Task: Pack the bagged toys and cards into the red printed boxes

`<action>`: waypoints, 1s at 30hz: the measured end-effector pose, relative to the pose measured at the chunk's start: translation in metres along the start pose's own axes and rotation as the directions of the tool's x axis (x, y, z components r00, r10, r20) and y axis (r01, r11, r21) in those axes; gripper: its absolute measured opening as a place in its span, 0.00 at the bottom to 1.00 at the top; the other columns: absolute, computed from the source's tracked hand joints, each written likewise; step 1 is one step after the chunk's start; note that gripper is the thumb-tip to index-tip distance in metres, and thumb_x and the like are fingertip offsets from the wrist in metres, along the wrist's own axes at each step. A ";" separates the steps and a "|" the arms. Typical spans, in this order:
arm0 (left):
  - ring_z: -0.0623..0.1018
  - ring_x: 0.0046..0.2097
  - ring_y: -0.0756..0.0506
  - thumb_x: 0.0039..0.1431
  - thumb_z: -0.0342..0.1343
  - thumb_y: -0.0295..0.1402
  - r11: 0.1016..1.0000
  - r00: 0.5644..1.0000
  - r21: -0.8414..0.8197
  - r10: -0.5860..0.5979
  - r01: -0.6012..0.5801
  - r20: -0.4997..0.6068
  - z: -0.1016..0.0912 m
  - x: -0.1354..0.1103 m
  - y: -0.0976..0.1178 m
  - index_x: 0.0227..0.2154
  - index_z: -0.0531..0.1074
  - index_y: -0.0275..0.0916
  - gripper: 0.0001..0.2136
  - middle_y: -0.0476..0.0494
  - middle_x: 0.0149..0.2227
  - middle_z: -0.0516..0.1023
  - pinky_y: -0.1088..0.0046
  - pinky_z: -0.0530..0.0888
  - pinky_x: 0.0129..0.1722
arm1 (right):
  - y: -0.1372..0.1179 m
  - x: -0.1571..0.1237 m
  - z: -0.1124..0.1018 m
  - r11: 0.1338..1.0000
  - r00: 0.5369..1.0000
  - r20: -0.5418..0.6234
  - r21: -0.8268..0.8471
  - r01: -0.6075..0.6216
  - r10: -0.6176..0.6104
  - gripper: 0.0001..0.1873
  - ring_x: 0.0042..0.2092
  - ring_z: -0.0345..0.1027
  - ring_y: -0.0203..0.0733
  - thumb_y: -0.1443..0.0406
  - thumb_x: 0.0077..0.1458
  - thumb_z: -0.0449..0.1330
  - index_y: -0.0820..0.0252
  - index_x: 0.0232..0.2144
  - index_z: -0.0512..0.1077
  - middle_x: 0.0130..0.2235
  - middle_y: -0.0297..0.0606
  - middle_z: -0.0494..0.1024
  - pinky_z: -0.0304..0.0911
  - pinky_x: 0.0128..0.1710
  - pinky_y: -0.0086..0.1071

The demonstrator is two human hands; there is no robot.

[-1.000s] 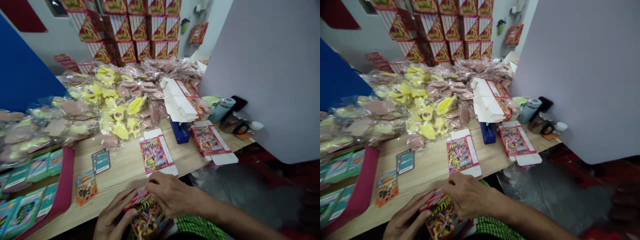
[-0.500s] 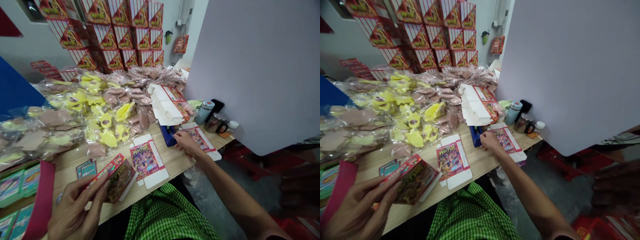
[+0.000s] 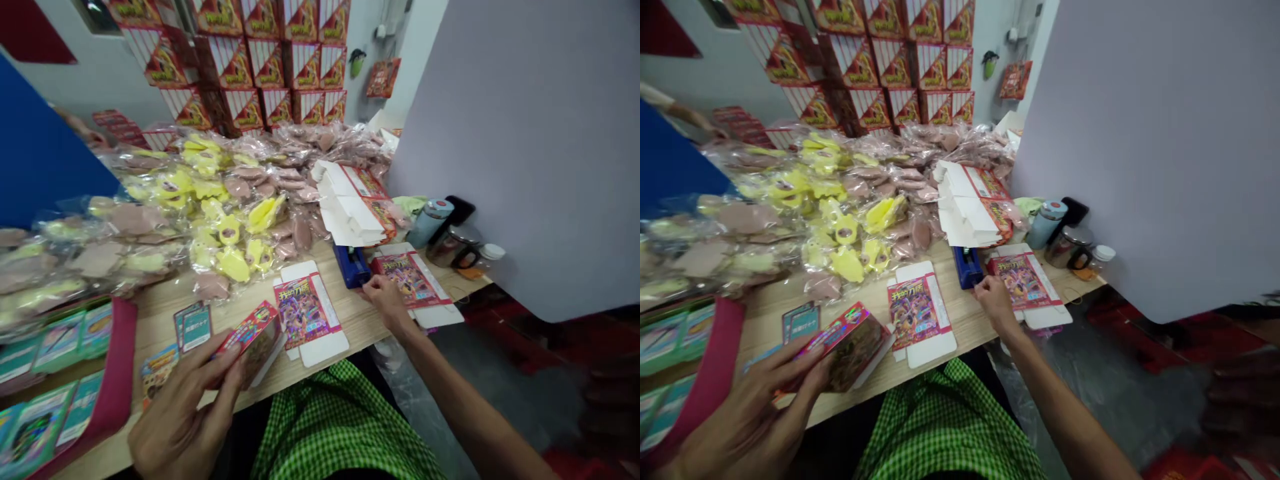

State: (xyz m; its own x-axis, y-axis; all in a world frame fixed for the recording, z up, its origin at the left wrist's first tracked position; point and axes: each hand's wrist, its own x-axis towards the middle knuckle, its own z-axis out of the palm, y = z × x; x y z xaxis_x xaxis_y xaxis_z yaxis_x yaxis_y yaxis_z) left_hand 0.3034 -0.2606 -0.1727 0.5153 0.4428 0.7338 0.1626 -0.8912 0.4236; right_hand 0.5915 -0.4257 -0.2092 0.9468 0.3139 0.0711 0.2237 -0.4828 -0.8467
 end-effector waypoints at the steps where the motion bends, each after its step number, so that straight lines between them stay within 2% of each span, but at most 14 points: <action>1: 0.83 0.42 0.47 0.62 0.63 0.28 0.998 0.999 0.010 0.054 -0.054 -0.002 0.000 0.000 -0.001 0.45 0.78 0.41 0.09 0.45 0.47 0.83 0.75 0.79 0.37 | -0.005 -0.005 -0.002 0.999 0.999 -0.021 -0.012 0.030 -0.030 0.13 0.37 0.67 0.46 0.68 0.46 0.59 0.55 0.16 0.60 0.27 0.37 0.69 0.64 0.41 0.37; 4: 0.83 0.44 0.47 0.60 0.63 0.21 0.992 0.992 0.031 0.122 -0.122 -0.029 -0.001 0.001 0.001 0.44 0.78 0.38 0.10 0.42 0.49 0.82 0.74 0.80 0.45 | -0.030 -0.032 -0.007 0.981 0.980 0.037 0.013 0.196 -0.196 0.08 0.36 0.66 0.43 0.68 0.52 0.58 0.57 0.22 0.66 0.30 0.38 0.72 0.61 0.39 0.35; 5: 0.83 0.45 0.47 0.60 0.63 0.20 0.991 0.991 0.026 0.133 -0.132 -0.022 -0.002 0.002 0.003 0.43 0.78 0.37 0.10 0.42 0.49 0.82 0.74 0.80 0.46 | -0.040 -0.044 -0.008 0.956 0.948 0.121 0.069 0.286 -0.293 0.07 0.32 0.66 0.40 0.67 0.56 0.57 0.57 0.25 0.69 0.29 0.36 0.72 0.61 0.35 0.33; 7: 0.83 0.46 0.48 0.60 0.63 0.20 0.989 0.989 0.020 0.148 -0.148 -0.002 -0.003 0.002 0.005 0.43 0.78 0.37 0.10 0.41 0.48 0.82 0.74 0.79 0.48 | -0.061 -0.069 -0.005 0.884 0.842 0.292 0.264 0.386 -0.454 0.09 0.28 0.65 0.36 0.65 0.62 0.57 0.58 0.29 0.72 0.26 0.32 0.72 0.59 0.29 0.30; 8: 0.83 0.46 0.48 0.60 0.63 0.19 0.987 0.988 0.025 0.156 -0.156 0.007 -0.004 0.002 0.006 0.43 0.78 0.36 0.10 0.41 0.48 0.83 0.74 0.79 0.49 | -0.071 -0.081 -0.002 0.850 0.784 0.365 0.378 0.367 -0.502 0.10 0.27 0.65 0.35 0.64 0.64 0.56 0.58 0.31 0.73 0.26 0.31 0.72 0.60 0.27 0.29; 10: 0.83 0.47 0.47 0.60 0.63 0.19 0.984 0.985 0.037 0.174 -0.174 0.023 -0.005 0.002 0.007 0.44 0.78 0.36 0.11 0.39 0.49 0.82 0.74 0.79 0.50 | -0.089 -0.101 0.009 0.802 0.694 0.488 0.556 0.220 -0.529 0.08 0.25 0.66 0.34 0.65 0.66 0.56 0.58 0.39 0.76 0.26 0.30 0.73 0.62 0.26 0.28; 11: 0.83 0.48 0.47 0.60 0.63 0.19 0.983 0.984 0.036 0.177 -0.178 0.028 -0.005 0.001 0.008 0.44 0.77 0.35 0.11 0.38 0.49 0.82 0.74 0.79 0.50 | -0.097 -0.108 0.015 0.784 0.657 0.540 0.608 0.128 -0.526 0.12 0.25 0.66 0.33 0.65 0.66 0.55 0.58 0.47 0.75 0.26 0.30 0.74 0.63 0.25 0.27; 13: 0.83 0.49 0.47 0.60 0.63 0.19 0.985 0.984 0.020 0.173 -0.174 0.031 -0.005 0.001 0.008 0.44 0.77 0.35 0.11 0.37 0.49 0.82 0.74 0.79 0.50 | -0.109 -0.115 0.029 0.756 0.608 0.611 0.654 -0.028 -0.506 0.27 0.23 0.67 0.33 0.66 0.64 0.56 0.59 0.65 0.64 0.25 0.28 0.75 0.65 0.25 0.28; 15: 0.83 0.49 0.47 0.59 0.63 0.19 0.986 0.986 -0.003 0.168 -0.168 0.012 -0.003 0.000 0.008 0.43 0.76 0.34 0.11 0.37 0.47 0.82 0.75 0.79 0.49 | -0.115 -0.117 0.041 0.748 0.601 0.645 0.654 -0.116 -0.472 0.37 0.23 0.67 0.34 0.65 0.63 0.57 0.63 0.71 0.53 0.24 0.28 0.75 0.67 0.25 0.29; 16: 0.83 0.48 0.47 0.59 0.63 0.18 0.986 0.986 -0.012 0.166 -0.166 -0.004 -0.003 -0.001 0.008 0.44 0.75 0.33 0.11 0.37 0.47 0.82 0.75 0.79 0.49 | -0.117 -0.117 0.046 0.751 0.612 0.651 0.646 -0.136 -0.449 0.39 0.23 0.67 0.34 0.64 0.62 0.57 0.66 0.71 0.52 0.24 0.28 0.75 0.67 0.25 0.29; 20: 0.81 0.49 0.46 0.59 0.63 0.18 0.985 0.985 -0.036 0.170 -0.170 -0.014 -0.002 -0.003 0.005 0.51 0.72 0.32 0.18 0.37 0.47 0.81 0.72 0.79 0.51 | -0.117 -0.117 0.059 0.791 0.641 0.669 0.592 -0.155 -0.375 0.40 0.21 0.67 0.35 0.61 0.60 0.57 0.71 0.70 0.52 0.22 0.28 0.75 0.67 0.24 0.31; 23: 0.79 0.51 0.46 0.61 0.60 0.18 0.986 0.985 -0.030 0.163 -0.161 0.058 -0.003 -0.004 0.001 0.54 0.74 0.36 0.19 0.37 0.50 0.78 0.71 0.79 0.50 | -0.113 -0.118 0.064 0.781 0.650 0.646 0.612 -0.129 -0.399 0.40 0.23 0.68 0.35 0.63 0.58 0.57 0.70 0.69 0.52 0.23 0.28 0.74 0.67 0.26 0.31; 26: 0.79 0.50 0.46 0.62 0.59 0.19 0.990 0.987 -0.036 0.142 -0.140 0.078 -0.003 -0.004 -0.002 0.55 0.74 0.38 0.19 0.38 0.50 0.76 0.71 0.80 0.49 | -0.110 -0.118 0.068 0.778 0.673 0.610 0.623 -0.081 -0.418 0.40 0.26 0.70 0.36 0.65 0.56 0.57 0.68 0.69 0.52 0.24 0.28 0.75 0.66 0.28 0.31; 30: 0.78 0.50 0.46 0.63 0.57 0.19 0.987 0.982 -0.042 0.160 -0.156 0.103 -0.004 -0.005 -0.004 0.55 0.74 0.39 0.19 0.39 0.50 0.76 0.71 0.79 0.49 | -0.107 -0.116 0.074 0.790 0.640 0.659 0.600 -0.130 -0.395 0.45 0.25 0.70 0.37 0.66 0.53 0.56 0.68 0.71 0.47 0.22 0.25 0.73 0.66 0.28 0.31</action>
State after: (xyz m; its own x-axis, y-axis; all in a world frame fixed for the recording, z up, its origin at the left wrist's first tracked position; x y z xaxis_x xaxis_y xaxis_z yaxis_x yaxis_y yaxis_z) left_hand 0.2967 -0.2590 -0.1761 0.6181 0.2823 0.7336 0.0448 -0.9444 0.3257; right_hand 0.4404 -0.3504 -0.1657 0.3649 0.9305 0.0326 -0.0848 0.0681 -0.9941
